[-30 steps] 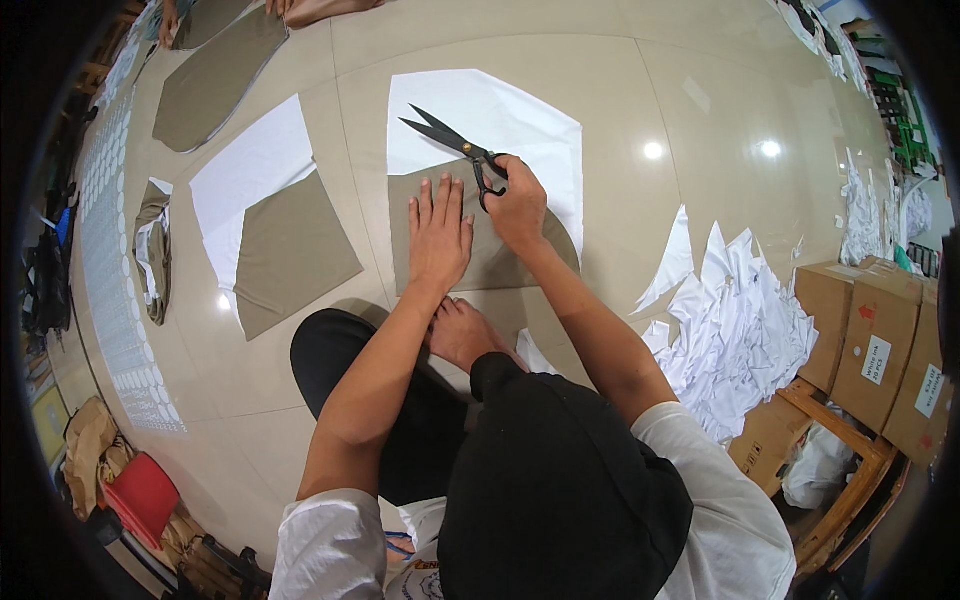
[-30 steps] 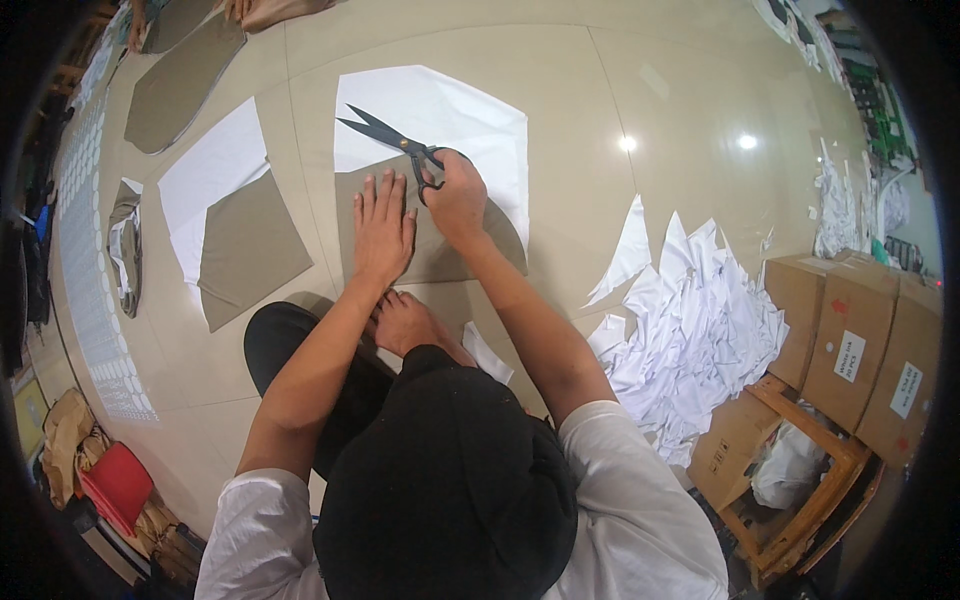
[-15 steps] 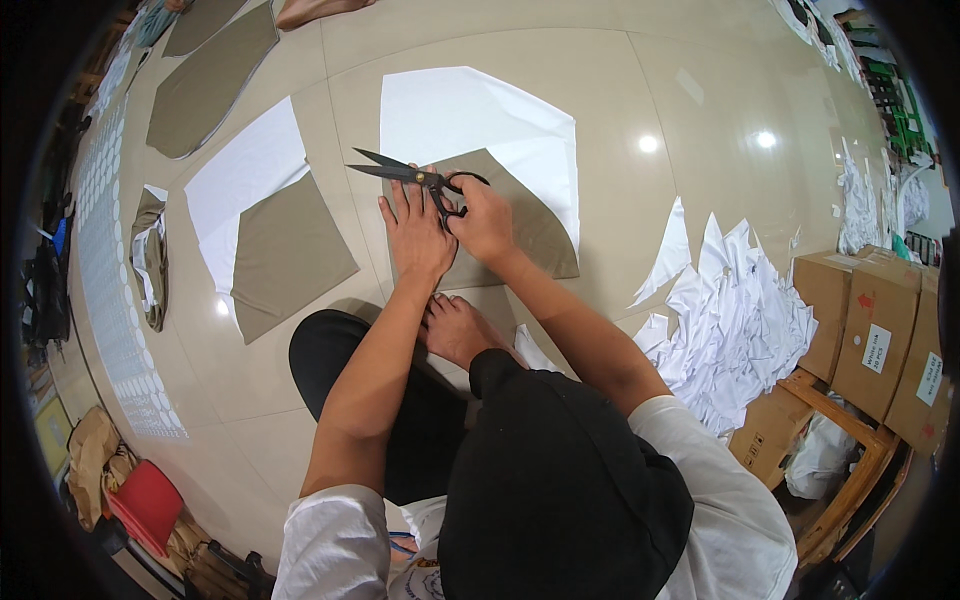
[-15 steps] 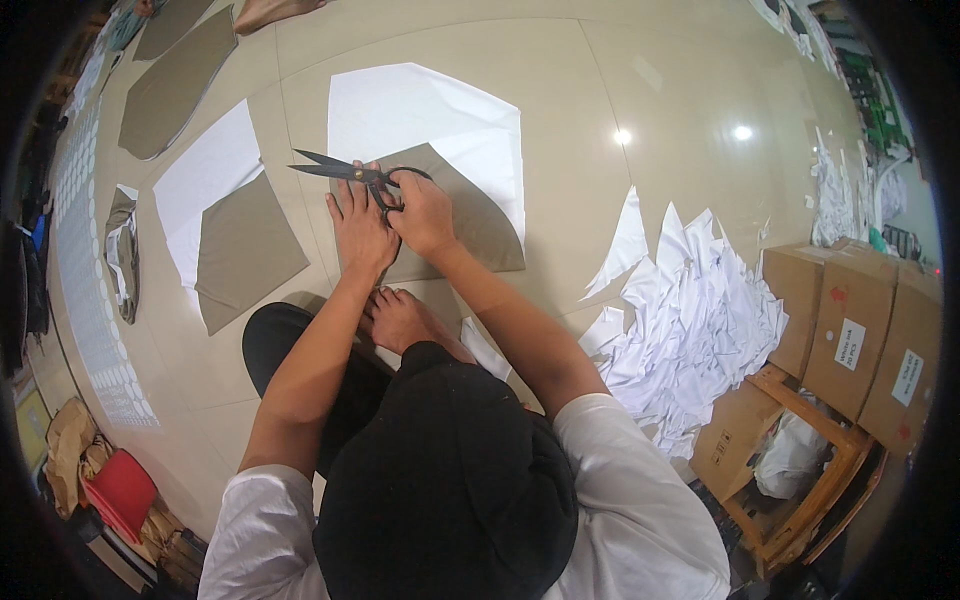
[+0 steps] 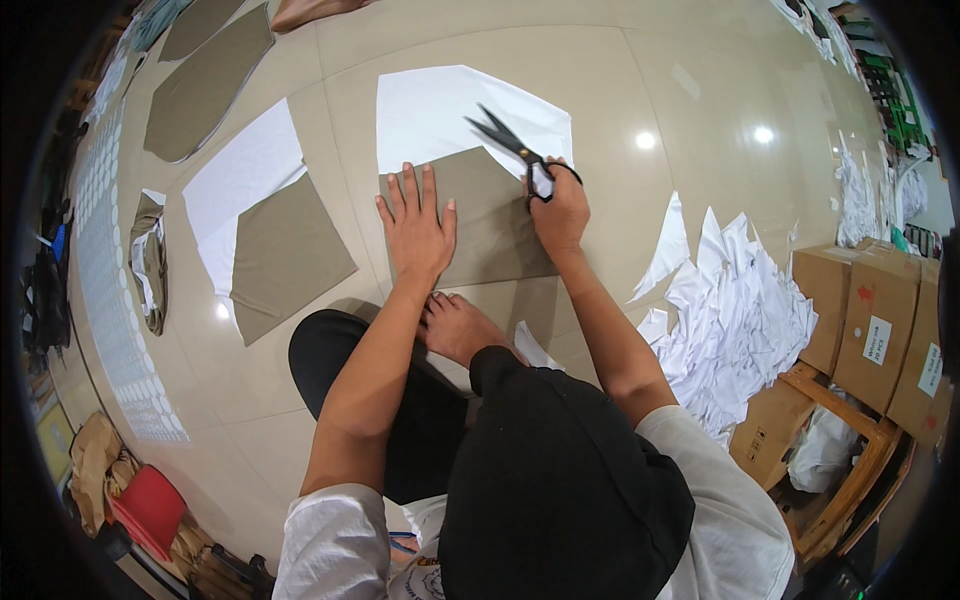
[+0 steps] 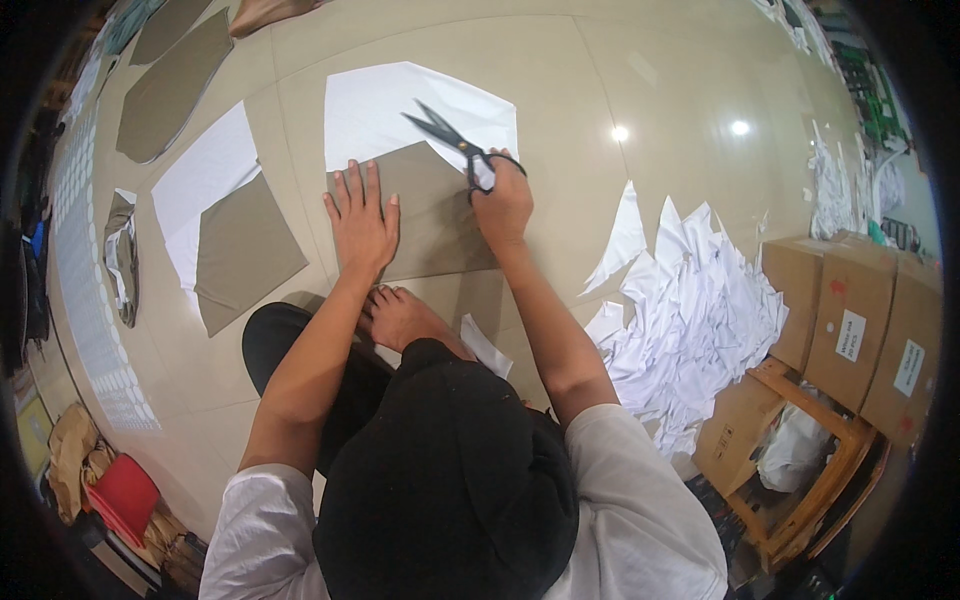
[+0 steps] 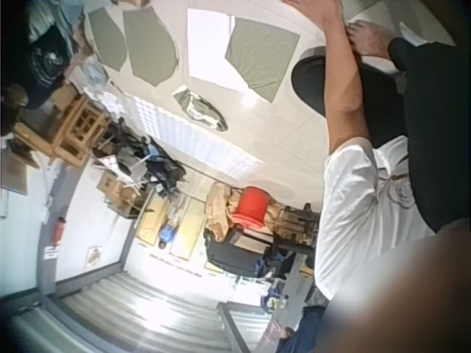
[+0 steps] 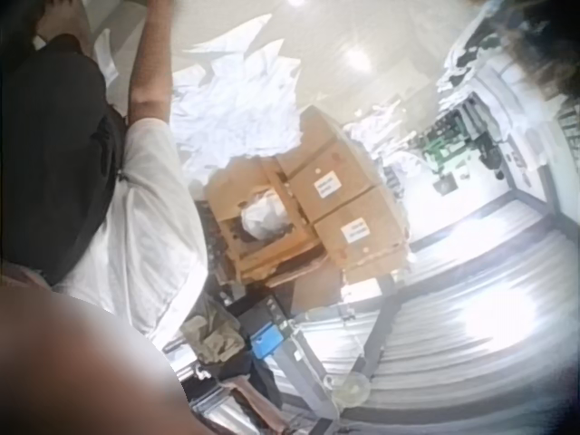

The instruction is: The person sits on the floor and uses scissors to cut a piece of beige fabric that is laid over a white paper template. They carefully follow the template's outline to cut the fabric into a specific shape.

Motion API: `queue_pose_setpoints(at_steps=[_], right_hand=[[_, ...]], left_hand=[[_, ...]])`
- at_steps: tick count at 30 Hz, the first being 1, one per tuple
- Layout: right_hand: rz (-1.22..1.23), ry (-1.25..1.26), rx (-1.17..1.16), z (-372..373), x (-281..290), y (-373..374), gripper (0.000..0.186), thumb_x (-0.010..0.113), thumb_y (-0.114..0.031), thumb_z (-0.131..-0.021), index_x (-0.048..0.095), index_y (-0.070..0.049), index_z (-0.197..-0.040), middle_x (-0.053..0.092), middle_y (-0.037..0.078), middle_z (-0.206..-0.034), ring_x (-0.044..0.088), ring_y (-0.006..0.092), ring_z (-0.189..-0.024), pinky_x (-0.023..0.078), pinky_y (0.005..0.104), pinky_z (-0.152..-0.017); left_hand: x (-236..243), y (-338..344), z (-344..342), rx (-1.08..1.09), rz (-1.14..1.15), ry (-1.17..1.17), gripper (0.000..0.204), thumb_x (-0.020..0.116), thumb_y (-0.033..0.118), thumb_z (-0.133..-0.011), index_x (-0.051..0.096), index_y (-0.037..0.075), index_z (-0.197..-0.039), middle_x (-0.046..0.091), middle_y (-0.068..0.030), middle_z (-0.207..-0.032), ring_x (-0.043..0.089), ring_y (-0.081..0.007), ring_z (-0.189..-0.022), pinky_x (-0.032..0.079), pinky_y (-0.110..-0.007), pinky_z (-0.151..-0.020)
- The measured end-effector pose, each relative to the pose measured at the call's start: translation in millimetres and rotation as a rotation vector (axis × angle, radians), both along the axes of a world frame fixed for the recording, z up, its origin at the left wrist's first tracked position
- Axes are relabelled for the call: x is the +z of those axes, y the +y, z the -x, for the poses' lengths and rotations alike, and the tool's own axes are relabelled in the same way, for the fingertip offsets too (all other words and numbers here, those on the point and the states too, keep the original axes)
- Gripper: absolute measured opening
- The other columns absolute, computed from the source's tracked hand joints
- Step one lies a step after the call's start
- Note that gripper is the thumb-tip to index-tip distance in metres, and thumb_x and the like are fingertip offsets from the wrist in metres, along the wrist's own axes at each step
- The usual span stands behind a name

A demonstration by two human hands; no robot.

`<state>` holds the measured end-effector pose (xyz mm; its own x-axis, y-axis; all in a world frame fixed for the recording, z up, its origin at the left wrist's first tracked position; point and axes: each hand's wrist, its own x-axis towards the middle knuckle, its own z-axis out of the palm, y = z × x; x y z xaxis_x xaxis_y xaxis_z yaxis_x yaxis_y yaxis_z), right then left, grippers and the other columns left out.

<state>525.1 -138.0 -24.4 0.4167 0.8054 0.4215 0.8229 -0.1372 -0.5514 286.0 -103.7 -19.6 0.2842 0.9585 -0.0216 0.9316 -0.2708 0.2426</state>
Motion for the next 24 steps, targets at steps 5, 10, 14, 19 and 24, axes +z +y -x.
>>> queue_pose_setpoints(at_steps=[5, 10, 14, 19, 24], right_hand=[[-0.078, -0.006, -0.129, -24.1, 3.8, -22.7, 0.045, 0.093, -0.010, -0.083, 0.071, 0.001, -0.121, 0.079, 0.020, -0.125, 0.075, 0.0384, -0.120, 0.059, 0.0449, -0.101], [-0.029, 0.282, -0.251, -40.3, 13.2, -92.1, 0.035, 0.094, -0.016, -0.090, 0.071, 0.001, -0.111, 0.077, 0.014, -0.098, 0.074, 0.0250, -0.088, 0.059, 0.0366, -0.082], [0.215, 0.619, -0.287, -49.8, 24.6, -164.4, 0.034, 0.092, -0.024, -0.095, 0.068, 0.000, -0.099, 0.068, 0.003, -0.083, 0.060, 0.0105, -0.076, 0.052, 0.0298, -0.070], [0.517, 1.008, -0.293, -45.0, 53.4, -255.5, 0.039, 0.090, -0.030, -0.099, 0.064, -0.003, -0.087, 0.064, 0.000, -0.072, 0.056, 0.0092, -0.060, 0.045, 0.0287, -0.055], [0.652, 1.278, -0.377, -24.7, 61.7, -309.5, 0.039, 0.088, -0.037, -0.100, 0.066, -0.006, -0.089, 0.066, 0.001, -0.071, 0.062, 0.0112, -0.058, 0.049, 0.0284, -0.056]], left_hand=[[-2.1, -1.1, -7.1, 0.005, -0.035, -0.009, 0.075, 0.045, 0.049, -0.115, 0.028, 0.013, -0.178, 0.021, -0.0170, -0.186, 0.014, -0.0462, -0.170, 0.008, -0.069, -0.135], [7.6, -11.2, -43.3, -0.213, 0.023, -0.061, 0.079, 0.050, 0.050, -0.113, 0.026, 0.011, -0.178, 0.020, -0.0160, -0.186, 0.014, -0.0462, -0.170, 0.009, -0.067, -0.136], [-2.3, -31.6, -71.8, -0.298, 0.031, -0.107, 0.081, 0.052, 0.050, -0.113, 0.026, 0.011, -0.178, 0.021, -0.0154, -0.185, 0.016, -0.0462, -0.170, 0.011, -0.066, -0.136], [0.0, -41.8, -95.6, -0.368, 0.017, -0.140, 0.083, 0.054, 0.050, -0.112, 0.025, 0.009, -0.178, 0.023, -0.0157, -0.185, 0.018, -0.0476, -0.169, 0.014, -0.068, -0.135], [6.9, -69.2, -114.8, -0.464, 0.064, -0.148, 0.081, 0.051, 0.051, -0.113, 0.027, 0.009, -0.177, 0.022, -0.0141, -0.185, 0.019, -0.0450, -0.169, 0.015, -0.067, -0.135]])
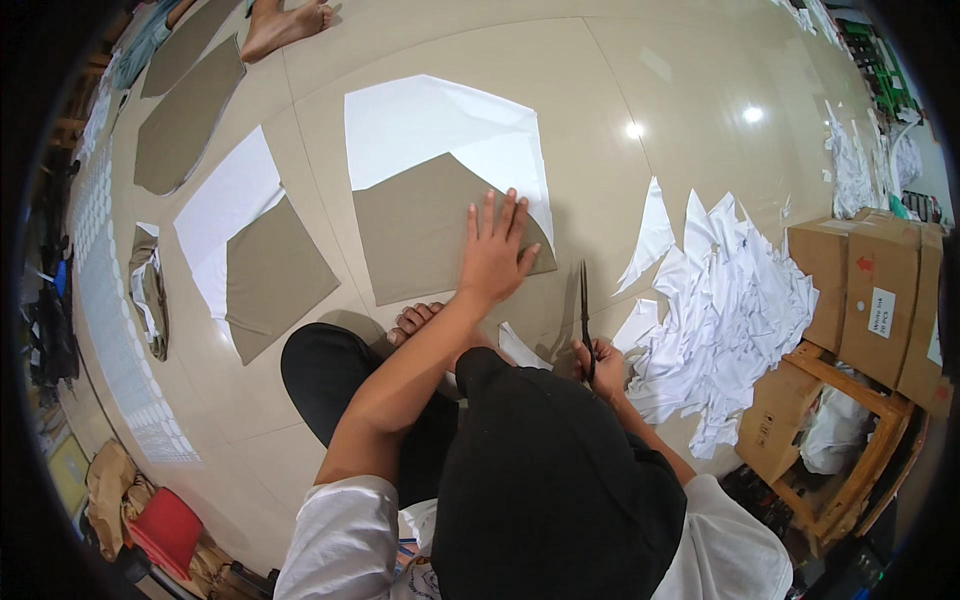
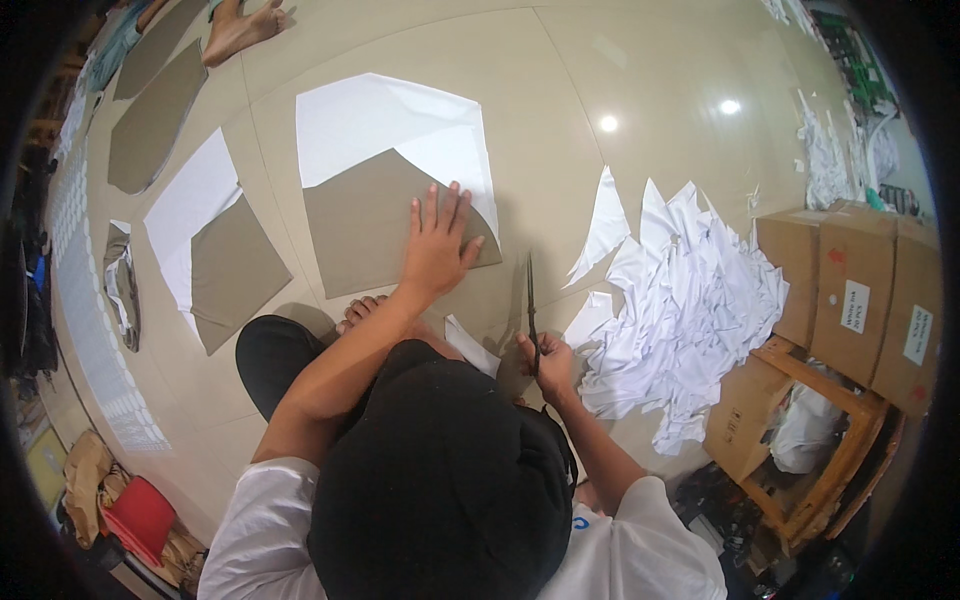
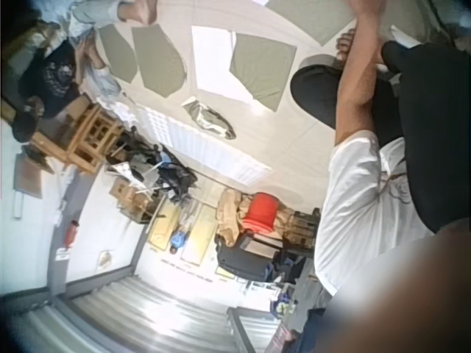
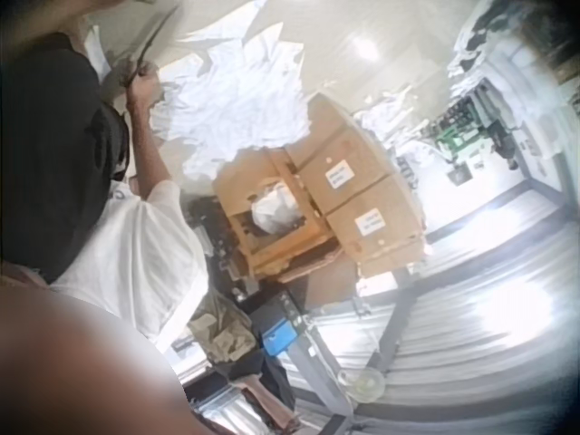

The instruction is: The person sits on the floor and uses scissors to cut a piece of beige fabric that is laid over a white paper template. They carefully follow the template's outline to cut the fabric into a specific shape.

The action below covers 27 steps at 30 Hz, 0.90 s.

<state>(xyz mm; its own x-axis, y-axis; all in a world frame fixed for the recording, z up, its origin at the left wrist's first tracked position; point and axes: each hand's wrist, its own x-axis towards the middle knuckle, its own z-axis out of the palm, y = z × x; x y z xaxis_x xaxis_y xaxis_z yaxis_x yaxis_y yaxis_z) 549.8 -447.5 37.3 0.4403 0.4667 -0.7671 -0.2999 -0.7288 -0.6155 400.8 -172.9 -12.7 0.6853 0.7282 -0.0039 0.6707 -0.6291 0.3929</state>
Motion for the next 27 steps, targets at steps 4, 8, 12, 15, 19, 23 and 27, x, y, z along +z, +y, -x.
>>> queue_pose_setpoints(at_steps=[4, 8, 12, 15, 19, 23, 27], right_hand=[[0.017, 0.060, 0.079, 5.0, 6.8, -9.0, 0.039, 0.087, -0.039, -0.100, 0.068, -0.006, -0.093, 0.067, 0.001, -0.073, 0.064, 0.0119, -0.059, 0.051, 0.0287, -0.057], [-0.009, 0.074, 0.060, 4.2, -0.1, -11.5, 0.040, 0.088, -0.040, -0.099, 0.069, -0.006, -0.094, 0.069, 0.001, -0.076, 0.064, 0.0114, -0.061, 0.052, 0.0282, -0.059], [-0.035, 0.064, 0.078, -0.5, -2.6, -13.8, 0.040, 0.089, -0.040, -0.098, 0.069, -0.005, -0.095, 0.069, 0.002, -0.077, 0.064, 0.0111, -0.063, 0.051, 0.0279, -0.059], [-0.047, 0.076, 0.142, -2.5, -1.1, -17.2, 0.041, 0.088, -0.040, -0.098, 0.068, -0.005, -0.095, 0.069, 0.002, -0.077, 0.064, 0.0113, -0.064, 0.051, 0.0282, -0.060], [-0.014, 0.045, 0.251, -1.5, -4.9, -27.8, 0.042, 0.086, -0.041, -0.100, 0.067, -0.005, -0.093, 0.068, 0.002, -0.077, 0.063, 0.0121, -0.065, 0.051, 0.0294, -0.061], [-0.039, 0.119, 0.231, 12.6, 3.7, -8.4, 0.042, 0.084, -0.043, -0.102, 0.068, -0.005, -0.093, 0.069, 0.002, -0.077, 0.065, 0.0130, -0.066, 0.052, 0.0307, -0.062], [-0.063, 0.166, 0.188, 17.2, 3.4, 11.8, 0.043, 0.083, -0.043, -0.102, 0.067, -0.004, -0.093, 0.071, 0.004, -0.077, 0.066, 0.0137, -0.064, 0.052, 0.0309, -0.061]], left_hand=[[1.0, -20.9, -9.6, -0.047, -0.008, 0.019, 0.081, 0.051, 0.052, -0.113, 0.028, 0.009, -0.177, 0.023, -0.0150, -0.185, 0.020, -0.0448, -0.169, 0.017, -0.067, -0.135], [4.1, -28.7, -9.6, -0.037, 0.007, 0.001, 0.082, 0.050, 0.054, -0.113, 0.028, 0.010, -0.178, 0.024, -0.0168, -0.184, 0.019, -0.0461, -0.169, 0.016, -0.068, -0.134], [5.0, -14.5, 6.9, 0.130, 0.043, -0.027, 0.083, 0.049, 0.055, -0.113, 0.027, 0.008, -0.178, 0.021, -0.0212, -0.184, 0.016, -0.0510, -0.168, 0.011, -0.071, -0.134], [-8.8, 12.8, 35.5, 0.366, -0.039, 0.075, 0.085, 0.050, 0.055, -0.112, 0.027, 0.006, -0.177, 0.020, -0.0246, -0.184, 0.015, -0.0549, -0.167, 0.008, -0.074, -0.132], [-12.6, 28.9, 55.1, 0.441, -0.124, 0.087, 0.084, 0.049, 0.054, -0.112, 0.029, 0.003, -0.176, 0.021, -0.0265, -0.183, 0.014, -0.0557, -0.168, 0.008, -0.075, -0.131], [-8.4, 55.1, 56.7, 0.405, -0.111, 0.060, 0.083, 0.049, 0.054, -0.112, 0.031, 0.005, -0.176, 0.022, -0.0249, -0.184, 0.014, -0.0540, -0.168, 0.008, -0.075, -0.131], [-15.8, 83.9, 62.1, 0.380, -0.149, 0.017, 0.082, 0.049, 0.054, -0.112, 0.031, 0.007, -0.176, 0.025, -0.0240, -0.183, 0.015, -0.0535, -0.168, 0.009, -0.074, -0.132]])
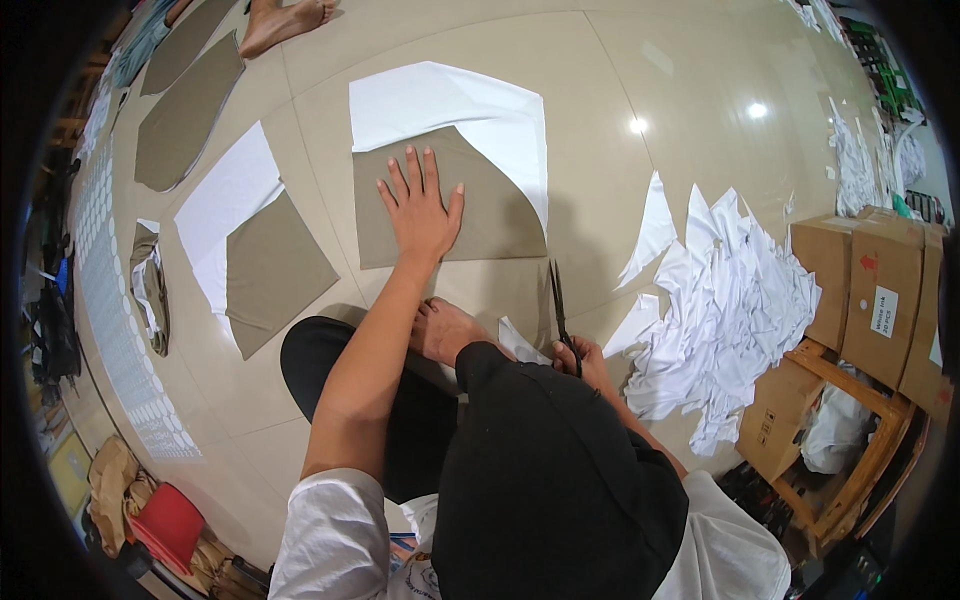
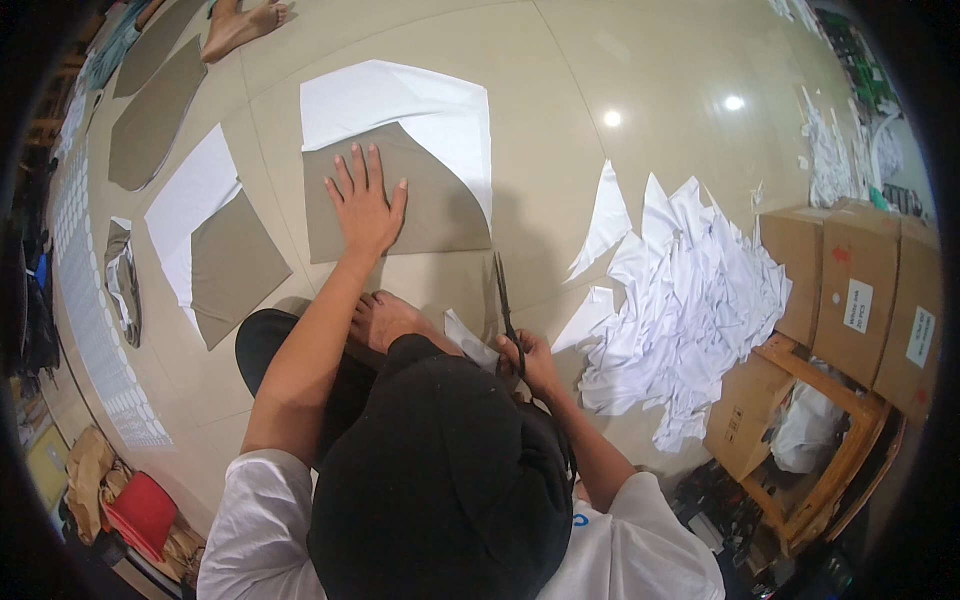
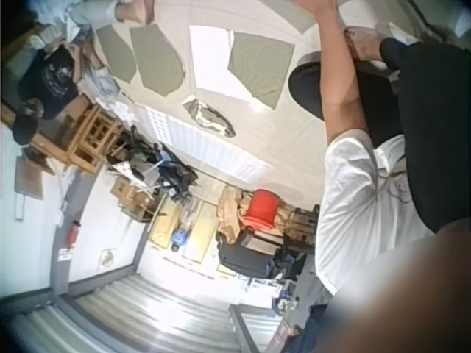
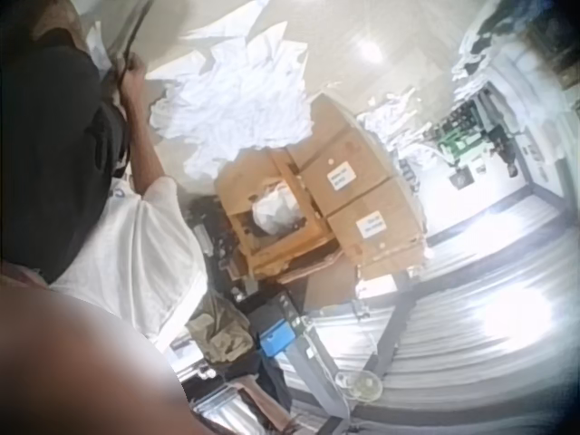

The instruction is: The person sits on the floor and uses scissors to cut a piece of beige fabric that is laid over a white paper template. They carefully follow the template's outline to cut the fabric into a specific shape.

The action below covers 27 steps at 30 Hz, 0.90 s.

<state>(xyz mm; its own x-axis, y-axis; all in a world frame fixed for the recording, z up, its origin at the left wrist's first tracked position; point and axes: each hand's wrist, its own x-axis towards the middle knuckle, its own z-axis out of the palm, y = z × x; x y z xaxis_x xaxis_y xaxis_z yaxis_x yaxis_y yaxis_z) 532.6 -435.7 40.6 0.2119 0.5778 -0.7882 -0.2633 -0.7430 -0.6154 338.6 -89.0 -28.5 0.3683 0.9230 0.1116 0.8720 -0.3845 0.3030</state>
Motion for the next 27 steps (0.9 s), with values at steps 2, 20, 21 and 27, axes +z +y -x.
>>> queue_pose_setpoints(at_steps=[2, 20, 21, 27], right_hand=[[0.007, 0.001, -0.004, -0.5, -0.3, 7.6, 0.043, 0.083, -0.043, -0.102, 0.067, -0.004, -0.094, 0.071, 0.004, -0.076, 0.066, 0.0140, -0.062, 0.053, 0.0308, -0.060], [0.023, 0.005, 0.016, 12.7, -7.3, -6.9, 0.041, 0.084, -0.043, -0.102, 0.067, -0.006, -0.094, 0.069, 0.002, -0.076, 0.067, 0.0125, -0.065, 0.054, 0.0299, -0.062], [0.014, 0.006, 0.013, 12.9, -8.4, -8.1, 0.041, 0.084, -0.043, -0.102, 0.067, -0.006, -0.094, 0.069, 0.002, -0.076, 0.067, 0.0124, -0.065, 0.054, 0.0299, -0.062], [0.046, -0.017, -0.012, 17.6, -5.3, -2.2, 0.045, 0.087, -0.046, -0.099, 0.068, -0.005, -0.097, 0.069, 0.002, -0.075, 0.067, 0.0121, -0.065, 0.054, 0.0298, -0.062]], left_hand=[[0.0, -0.1, 0.8, -0.004, 0.003, 0.005, 0.082, 0.050, 0.054, -0.112, 0.031, 0.007, -0.177, 0.025, -0.0244, -0.183, 0.014, -0.0537, -0.168, 0.009, -0.074, -0.132], [11.6, -69.4, 8.8, 0.034, 0.162, 0.063, 0.086, 0.048, 0.054, -0.112, 0.023, 0.006, -0.179, 0.014, -0.0239, -0.185, 0.006, -0.0545, -0.169, 0.004, -0.075, -0.132], [10.9, -69.2, 8.0, 0.032, 0.165, 0.059, 0.086, 0.048, 0.054, -0.112, 0.022, 0.006, -0.178, 0.014, -0.0241, -0.185, 0.005, -0.0547, -0.169, 0.003, -0.075, -0.132], [7.5, -69.9, 3.5, 0.021, 0.156, 0.036, 0.087, 0.046, 0.054, -0.113, 0.023, 0.001, -0.177, 0.013, -0.0260, -0.185, 0.002, -0.0540, -0.170, -0.001, -0.074, -0.132]])
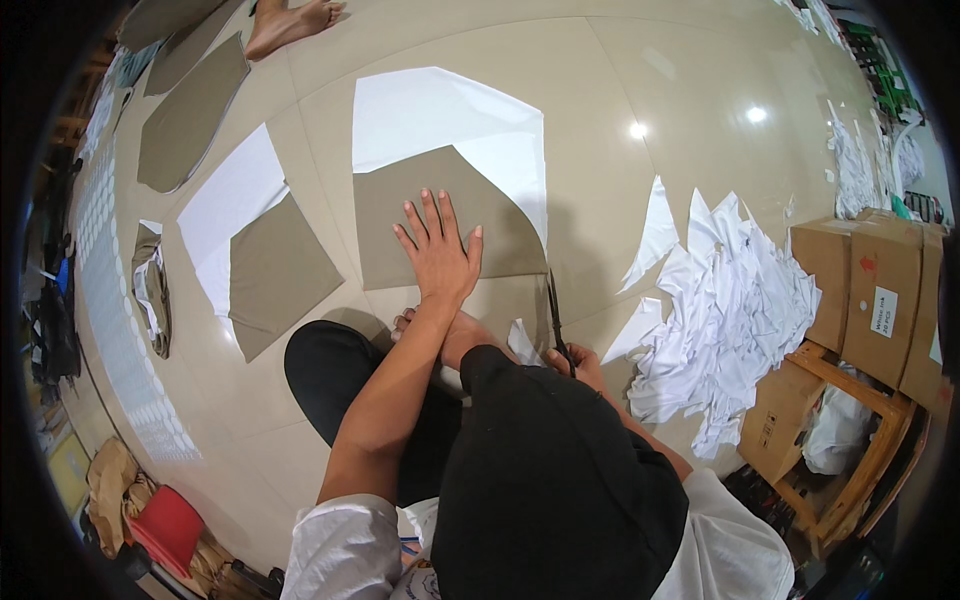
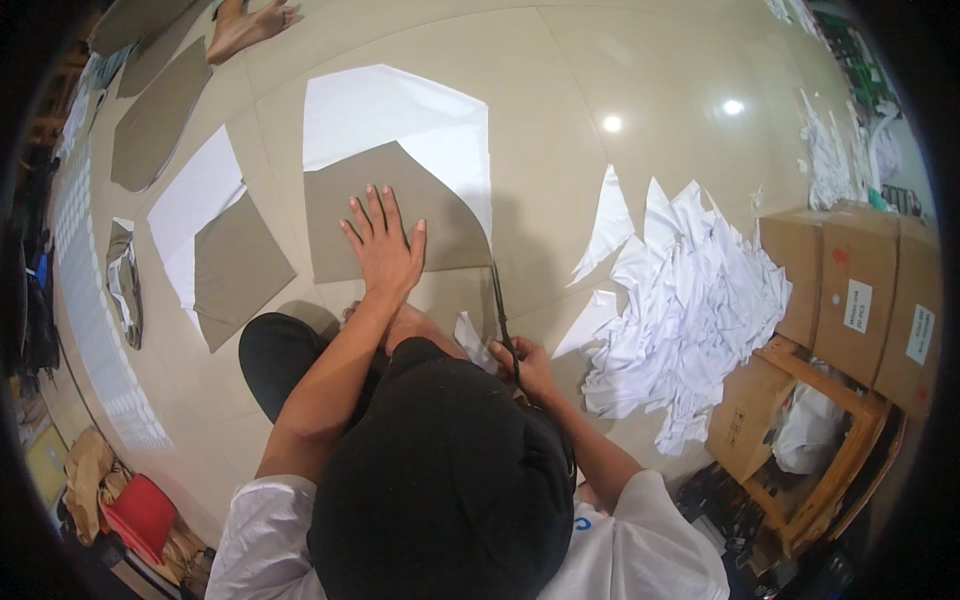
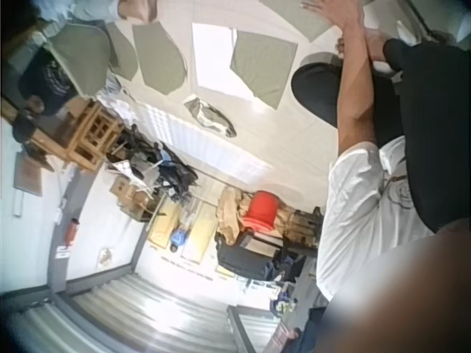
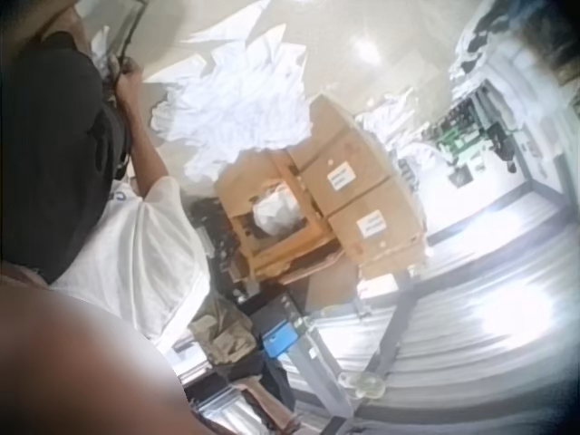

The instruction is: The person sits on the floor and uses scissors to cut a piece of beige fabric that is laid over a white paper template. They carefully follow the template's outline to cut the fabric into a specific shape.

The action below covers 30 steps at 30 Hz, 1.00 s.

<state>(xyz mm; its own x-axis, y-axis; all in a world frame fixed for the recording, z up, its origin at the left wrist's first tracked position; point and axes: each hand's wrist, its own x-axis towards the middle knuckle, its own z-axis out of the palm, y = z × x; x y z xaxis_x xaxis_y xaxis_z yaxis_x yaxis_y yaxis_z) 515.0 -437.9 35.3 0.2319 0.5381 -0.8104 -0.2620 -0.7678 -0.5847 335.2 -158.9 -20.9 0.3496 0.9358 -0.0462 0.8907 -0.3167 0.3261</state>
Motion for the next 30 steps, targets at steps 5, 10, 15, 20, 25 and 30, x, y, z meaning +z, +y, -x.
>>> queue_pose_setpoints(at_steps=[5, 10, 15, 20, 25, 30], right_hand=[[0.002, -0.010, -0.007, -0.1, 1.9, 9.4, 0.048, 0.087, -0.048, -0.098, 0.068, -0.004, -0.095, 0.067, 0.002, -0.074, 0.064, 0.0120, -0.063, 0.053, 0.0298, -0.061], [0.005, -0.022, -0.028, 2.8, 2.8, 16.2, 0.048, 0.085, -0.049, -0.099, 0.067, -0.005, -0.092, 0.065, 0.001, -0.072, 0.063, 0.0120, -0.062, 0.051, 0.0305, -0.059], [-0.047, 0.018, 0.021, 0.6, -0.9, 16.3, 0.048, 0.079, -0.051, -0.103, 0.067, -0.006, -0.092, 0.065, 0.001, -0.072, 0.060, 0.0123, -0.062, 0.047, 0.0299, -0.059], [-0.018, 0.219, 0.022, -3.5, -3.3, -8.0, 0.048, 0.071, -0.054, -0.107, 0.066, -0.009, -0.090, 0.062, 0.000, -0.073, 0.056, 0.0122, -0.062, 0.042, 0.0300, -0.058], [-0.026, 0.268, -0.101, 6.8, 12.2, 11.7, 0.048, 0.071, -0.054, -0.107, 0.065, -0.010, -0.089, 0.061, 0.000, -0.073, 0.057, 0.0132, -0.062, 0.043, 0.0317, -0.059], [-0.072, 0.161, -0.125, 0.5, -3.8, 23.6, 0.040, 0.077, -0.043, -0.106, 0.064, -0.009, -0.089, 0.062, 0.000, -0.071, 0.059, 0.0134, -0.060, 0.045, 0.0311, -0.058]], left_hand=[[-0.1, 1.3, -5.0, 0.013, -0.010, 0.007, 0.086, 0.045, 0.055, -0.114, 0.022, 0.001, -0.177, 0.013, -0.0257, -0.185, 0.002, -0.0538, -0.170, -0.001, -0.074, -0.132], [-0.5, 1.7, -3.8, 0.014, -0.021, 0.016, 0.086, 0.045, 0.055, -0.114, 0.022, 0.002, -0.177, 0.013, -0.0253, -0.185, 0.003, -0.0531, -0.170, 0.000, -0.074, -0.132], [0.1, 0.7, -3.3, 0.015, -0.026, 0.015, 0.085, 0.044, 0.054, -0.114, 0.022, 0.002, -0.178, 0.014, -0.0246, -0.185, 0.004, -0.0521, -0.170, 0.000, -0.073, -0.133], [0.1, 0.7, -4.3, 0.015, 0.001, 0.003, 0.085, 0.045, 0.054, -0.113, 0.022, 0.003, -0.178, 0.014, -0.0239, -0.186, 0.005, -0.0519, -0.170, 0.001, -0.073, -0.133], [-2.8, 0.4, -0.7, 0.019, -0.027, 0.031, 0.085, 0.046, 0.054, -0.113, 0.022, 0.003, -0.178, 0.015, -0.0236, -0.185, 0.006, -0.0520, -0.170, 0.002, -0.073, -0.132], [1.5, 0.7, -5.0, 0.021, -0.005, 0.015, 0.086, 0.048, 0.054, -0.112, 0.023, 0.004, -0.178, 0.015, -0.0222, -0.186, 0.004, -0.0518, -0.170, 0.002, -0.073, -0.133]])
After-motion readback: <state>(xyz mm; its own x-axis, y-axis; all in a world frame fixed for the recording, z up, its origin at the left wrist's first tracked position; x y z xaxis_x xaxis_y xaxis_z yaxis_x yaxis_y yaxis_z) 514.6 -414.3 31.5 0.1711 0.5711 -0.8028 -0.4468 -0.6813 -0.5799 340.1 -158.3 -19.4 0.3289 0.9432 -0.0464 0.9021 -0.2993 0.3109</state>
